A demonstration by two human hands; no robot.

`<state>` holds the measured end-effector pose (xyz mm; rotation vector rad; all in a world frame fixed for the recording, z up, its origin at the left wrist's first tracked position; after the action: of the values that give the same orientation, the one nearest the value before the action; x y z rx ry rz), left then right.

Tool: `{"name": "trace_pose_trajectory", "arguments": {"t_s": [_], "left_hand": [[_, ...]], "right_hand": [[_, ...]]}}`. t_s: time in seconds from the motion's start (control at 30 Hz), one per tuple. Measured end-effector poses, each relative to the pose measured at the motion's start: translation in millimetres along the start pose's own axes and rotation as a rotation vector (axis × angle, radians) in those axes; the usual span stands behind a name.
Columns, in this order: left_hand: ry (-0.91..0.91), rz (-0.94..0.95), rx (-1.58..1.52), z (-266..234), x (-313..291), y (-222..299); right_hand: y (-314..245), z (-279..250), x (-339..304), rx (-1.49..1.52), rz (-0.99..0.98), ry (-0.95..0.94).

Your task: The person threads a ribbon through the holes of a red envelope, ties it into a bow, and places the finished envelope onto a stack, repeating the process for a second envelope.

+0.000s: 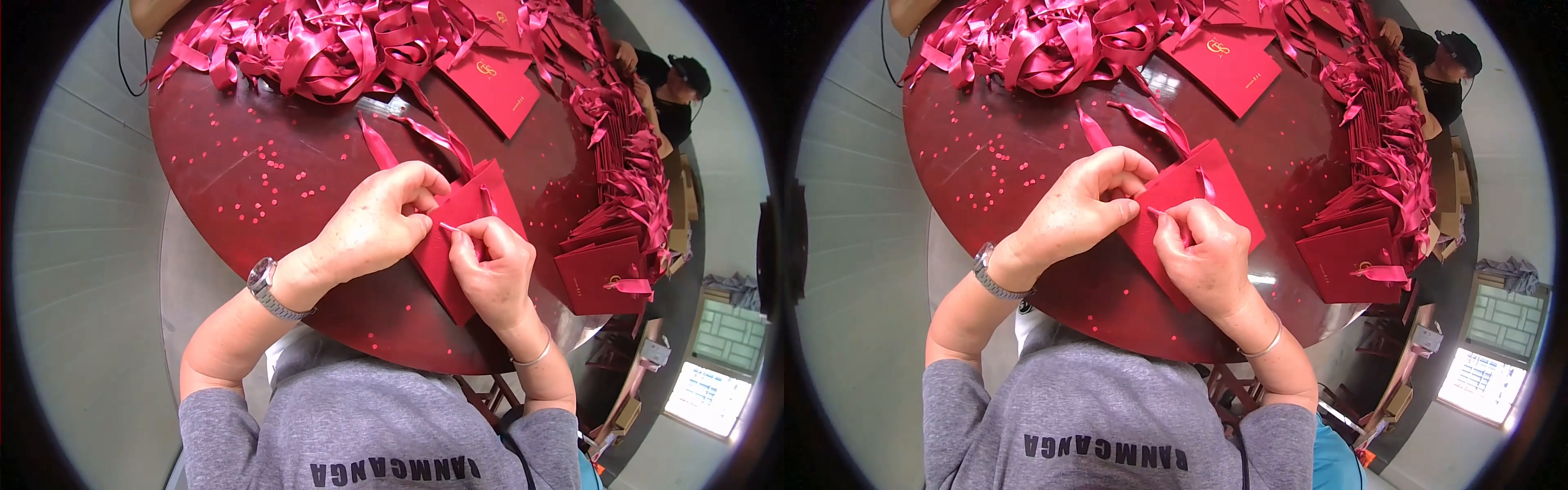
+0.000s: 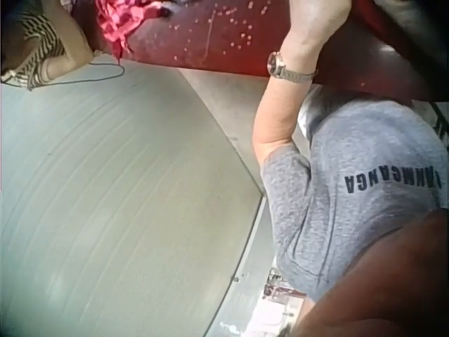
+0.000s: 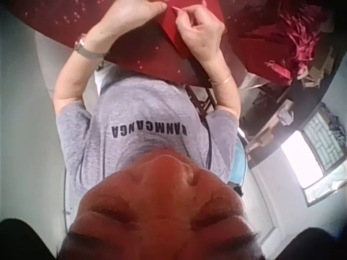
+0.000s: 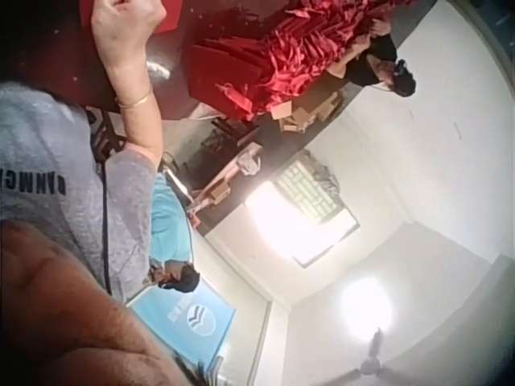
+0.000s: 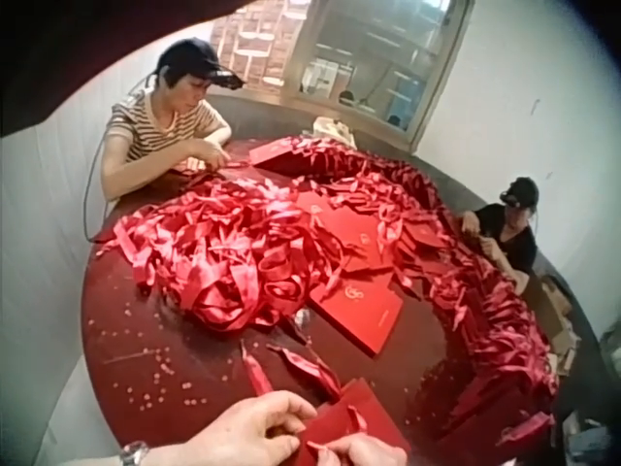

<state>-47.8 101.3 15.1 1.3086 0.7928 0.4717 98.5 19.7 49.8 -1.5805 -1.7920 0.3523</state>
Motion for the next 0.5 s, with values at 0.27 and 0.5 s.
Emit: {"name": "trace_pose_trajectory", "arguments": {"t_s": [0.27, 0.5], "left_hand": [[0.168, 0.226, 0.224, 5, -6, 3], [0.331, 0.416, 0.345, 9, -8, 0]], "right_hand": [[-20, -3, 21, -0.4, -0.183, -0.203], [-29, 15, 31, -0.588, -0.32, -0.365]]}}
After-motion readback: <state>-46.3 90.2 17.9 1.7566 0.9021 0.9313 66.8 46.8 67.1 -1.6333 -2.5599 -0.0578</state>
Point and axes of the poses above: each hand's wrist, its own x-axis towards the middle knuckle, its own z-axis out of the palm, y = z × x, the point moved 3 cm from there along x, towards the middle knuckle, and after that the axes turned 7 degrees about -z, right-handed, at the moved point
